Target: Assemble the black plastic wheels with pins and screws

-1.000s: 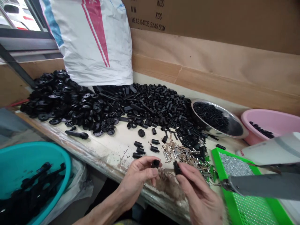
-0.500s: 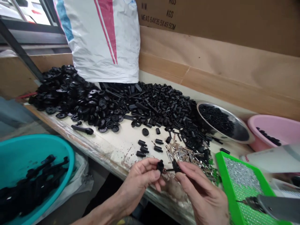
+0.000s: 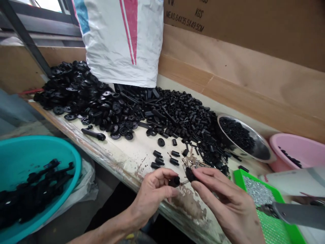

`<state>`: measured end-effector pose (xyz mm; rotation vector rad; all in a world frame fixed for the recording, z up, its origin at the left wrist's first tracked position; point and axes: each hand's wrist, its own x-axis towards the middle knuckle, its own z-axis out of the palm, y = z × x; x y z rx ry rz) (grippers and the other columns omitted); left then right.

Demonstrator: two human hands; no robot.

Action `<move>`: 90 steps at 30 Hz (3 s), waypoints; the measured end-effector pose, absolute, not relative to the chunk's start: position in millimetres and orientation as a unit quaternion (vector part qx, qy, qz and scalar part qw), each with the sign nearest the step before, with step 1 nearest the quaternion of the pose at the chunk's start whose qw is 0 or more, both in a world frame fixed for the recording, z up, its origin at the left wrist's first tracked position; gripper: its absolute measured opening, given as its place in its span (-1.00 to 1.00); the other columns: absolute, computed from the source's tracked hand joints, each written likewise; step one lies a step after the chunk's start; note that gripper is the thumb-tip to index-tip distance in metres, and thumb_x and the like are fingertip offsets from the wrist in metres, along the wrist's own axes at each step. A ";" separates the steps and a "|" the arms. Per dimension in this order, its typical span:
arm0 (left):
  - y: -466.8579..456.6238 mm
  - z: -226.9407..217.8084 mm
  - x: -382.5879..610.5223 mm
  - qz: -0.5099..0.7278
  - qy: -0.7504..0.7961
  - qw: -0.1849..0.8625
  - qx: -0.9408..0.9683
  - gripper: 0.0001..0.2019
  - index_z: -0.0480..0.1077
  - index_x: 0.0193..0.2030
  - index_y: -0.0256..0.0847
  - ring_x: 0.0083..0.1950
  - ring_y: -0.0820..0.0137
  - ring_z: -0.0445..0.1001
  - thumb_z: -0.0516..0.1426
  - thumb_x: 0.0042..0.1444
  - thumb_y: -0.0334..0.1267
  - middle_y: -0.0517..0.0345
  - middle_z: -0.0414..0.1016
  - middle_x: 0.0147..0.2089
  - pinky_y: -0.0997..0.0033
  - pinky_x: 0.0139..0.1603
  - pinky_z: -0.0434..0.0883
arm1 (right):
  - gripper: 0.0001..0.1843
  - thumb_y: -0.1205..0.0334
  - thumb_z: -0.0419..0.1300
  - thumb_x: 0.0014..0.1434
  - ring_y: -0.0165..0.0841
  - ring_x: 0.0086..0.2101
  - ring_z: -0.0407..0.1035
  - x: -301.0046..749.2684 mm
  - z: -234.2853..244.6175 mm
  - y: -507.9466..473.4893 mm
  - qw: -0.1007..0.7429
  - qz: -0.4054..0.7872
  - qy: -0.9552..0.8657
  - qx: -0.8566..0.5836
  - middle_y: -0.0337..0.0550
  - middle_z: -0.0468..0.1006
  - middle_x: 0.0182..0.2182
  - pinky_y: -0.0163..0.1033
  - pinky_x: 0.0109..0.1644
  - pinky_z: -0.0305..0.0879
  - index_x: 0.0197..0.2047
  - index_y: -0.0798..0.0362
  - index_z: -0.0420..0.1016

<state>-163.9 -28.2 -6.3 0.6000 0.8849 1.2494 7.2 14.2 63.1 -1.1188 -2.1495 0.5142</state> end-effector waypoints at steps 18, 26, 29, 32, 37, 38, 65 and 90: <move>-36.5 -1.0 -175.2 0.562 0.365 0.695 0.260 -0.77 0.43 -0.16 -0.26 -0.50 0.51 0.34 0.26 0.03 -0.29 0.25 0.38 -0.49 0.51 -0.45 0.34 | -0.74 0.31 0.26 0.16 -0.34 -0.23 0.53 -9.9 61.5 18.4 0.281 0.198 -0.866 -0.362 -0.10 0.57 -0.18 -0.33 -0.17 0.49 -0.06 -0.04 0.60; -28.7 -4.6 -193.9 0.464 0.289 0.808 0.218 -0.77 0.46 -0.21 -0.28 -0.54 0.56 0.39 0.31 -0.02 -0.29 0.18 0.44 -0.41 0.62 -0.55 0.26 | -0.69 0.37 0.26 0.15 -0.34 -0.19 0.53 -5.8 58.0 13.9 0.295 0.239 -0.861 -0.338 -0.12 0.57 -0.15 -0.33 -0.14 0.49 -0.03 -0.07 0.57; -24.4 -4.8 -200.4 0.412 0.312 0.829 0.215 -0.76 0.50 -0.21 -0.30 -0.62 0.65 0.28 0.32 -0.05 -0.33 0.27 0.37 -0.53 0.66 -0.63 0.08 | -0.70 0.38 0.27 0.13 -0.33 -0.19 0.53 -5.3 57.7 12.3 0.302 0.246 -0.859 -0.331 -0.11 0.58 -0.17 -0.32 -0.14 0.49 -0.06 -0.07 0.59; -21.8 -2.8 -202.4 0.389 0.292 0.852 0.194 -0.77 0.50 -0.23 -0.27 -0.61 0.62 0.33 0.33 -0.09 -0.36 0.28 0.39 -0.53 0.64 -0.62 0.12 | -0.70 0.39 0.28 0.12 -0.33 -0.19 0.53 -4.6 57.5 11.7 0.308 0.256 -0.857 -0.325 -0.11 0.58 -0.17 -0.33 -0.15 0.50 -0.08 -0.06 0.60; -19.0 0.4 -198.0 0.390 0.249 0.869 0.176 -0.83 0.46 -0.25 -0.26 -0.58 0.53 0.42 0.27 -0.03 -0.36 0.19 0.46 -0.48 0.60 -0.61 0.22 | -0.67 0.40 0.28 0.12 -0.35 -0.19 0.52 -0.6 56.8 12.0 0.307 0.270 -0.853 -0.324 -0.12 0.57 -0.17 -0.36 -0.15 0.48 -0.05 -0.07 0.58; -18.6 0.8 -197.1 0.393 0.247 0.868 0.174 -0.84 0.46 -0.26 -0.25 -0.59 0.52 0.43 0.27 -0.03 -0.37 0.19 0.45 -0.50 0.60 -0.61 0.23 | -0.67 0.41 0.27 0.12 -0.35 -0.19 0.52 0.4 56.6 12.0 0.306 0.274 -0.852 -0.323 -0.12 0.57 -0.17 -0.36 -0.15 0.48 -0.04 -0.07 0.58; -19.4 23.9 -185.4 0.381 0.320 0.840 0.216 -0.88 0.48 -0.38 -0.30 -0.66 0.56 0.37 0.19 -0.14 -0.41 0.23 0.38 -0.59 0.63 -0.67 0.11 | -0.65 0.37 0.25 0.16 -0.38 -0.12 0.47 11.4 46.7 2.8 0.340 0.301 -0.818 -0.353 -0.19 0.52 -0.12 -0.40 -0.08 0.43 -0.01 -0.17 0.51; -22.9 28.4 -176.3 0.349 0.364 0.823 0.262 -0.87 0.52 -0.41 -0.30 -0.62 0.56 0.36 0.26 -0.19 -0.41 0.25 0.42 -0.58 0.61 -0.58 0.12 | -0.54 0.31 0.29 0.16 -0.37 -0.01 0.38 29.9 32.5 -8.9 0.381 0.372 -0.775 -0.340 -0.24 0.51 -0.02 -0.38 0.04 0.38 0.11 -0.22 0.42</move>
